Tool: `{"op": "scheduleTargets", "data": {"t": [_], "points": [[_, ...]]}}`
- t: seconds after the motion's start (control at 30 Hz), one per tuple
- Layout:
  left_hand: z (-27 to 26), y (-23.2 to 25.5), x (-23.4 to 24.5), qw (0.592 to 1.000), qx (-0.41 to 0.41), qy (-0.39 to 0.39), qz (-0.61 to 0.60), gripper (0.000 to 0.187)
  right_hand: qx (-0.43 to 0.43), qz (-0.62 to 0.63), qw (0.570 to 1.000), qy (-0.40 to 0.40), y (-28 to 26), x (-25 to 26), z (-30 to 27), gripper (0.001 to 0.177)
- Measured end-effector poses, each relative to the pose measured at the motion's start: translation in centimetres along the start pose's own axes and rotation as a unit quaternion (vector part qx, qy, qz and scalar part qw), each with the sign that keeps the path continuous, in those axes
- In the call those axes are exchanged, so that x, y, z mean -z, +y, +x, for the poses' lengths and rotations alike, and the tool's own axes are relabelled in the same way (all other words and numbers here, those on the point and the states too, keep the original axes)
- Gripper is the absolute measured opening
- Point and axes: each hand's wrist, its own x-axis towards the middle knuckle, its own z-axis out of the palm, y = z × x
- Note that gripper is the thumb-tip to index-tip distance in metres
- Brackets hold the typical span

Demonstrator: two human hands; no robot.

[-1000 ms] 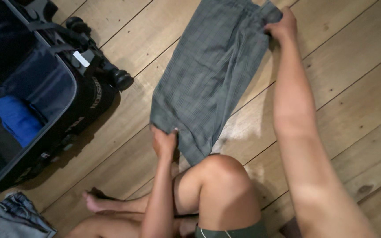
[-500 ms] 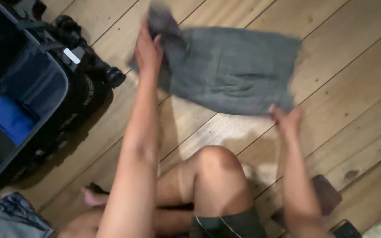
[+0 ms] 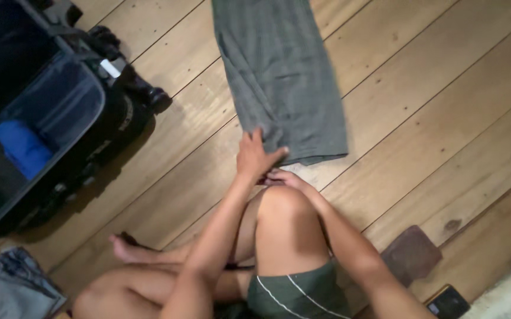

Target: The person sits on a wooden floor and folds several pairs of pants. They roll each pair of pants tightly into a cylindrical shape and place them into an open suitcase. The process is repeated for multiple pairs of pants.

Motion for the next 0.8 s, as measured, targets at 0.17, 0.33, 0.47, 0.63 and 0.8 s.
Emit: {"op": "scheduleTargets", "data": {"t": [0.17,0.33,0.47,0.63,0.8], "points": [[-4.1,-5.3,-0.2,0.997,0.002,0.027,0.077,0.039,-0.110,0.099,0.987,-0.062,0.6,0.6,1.5,0.053],[-4.8,-8.8,-1.3,0.971,-0.049,0.070,0.221,0.021,0.160,-0.064,0.969,0.179,-0.3,-2.4,-5.8,0.046],[-3.7,-6.9,-2.7,0.986,-0.049,0.058,0.147,0.049,0.222,-0.060,0.900,0.369,4.3,-1.8,-13.6,0.040],[-6.4,-6.7,-1.9,0.990,-0.123,-0.031,0.057,0.055,0.243,-0.375,0.763,0.468,10.5,-1.8,-17.6,0.032],[-12.1,-10.1,0.7,0.995,-0.061,0.059,-0.061,0.055,0.089,-0.766,0.317,0.553,15.0,-3.9,-18.2,0.047]]}}
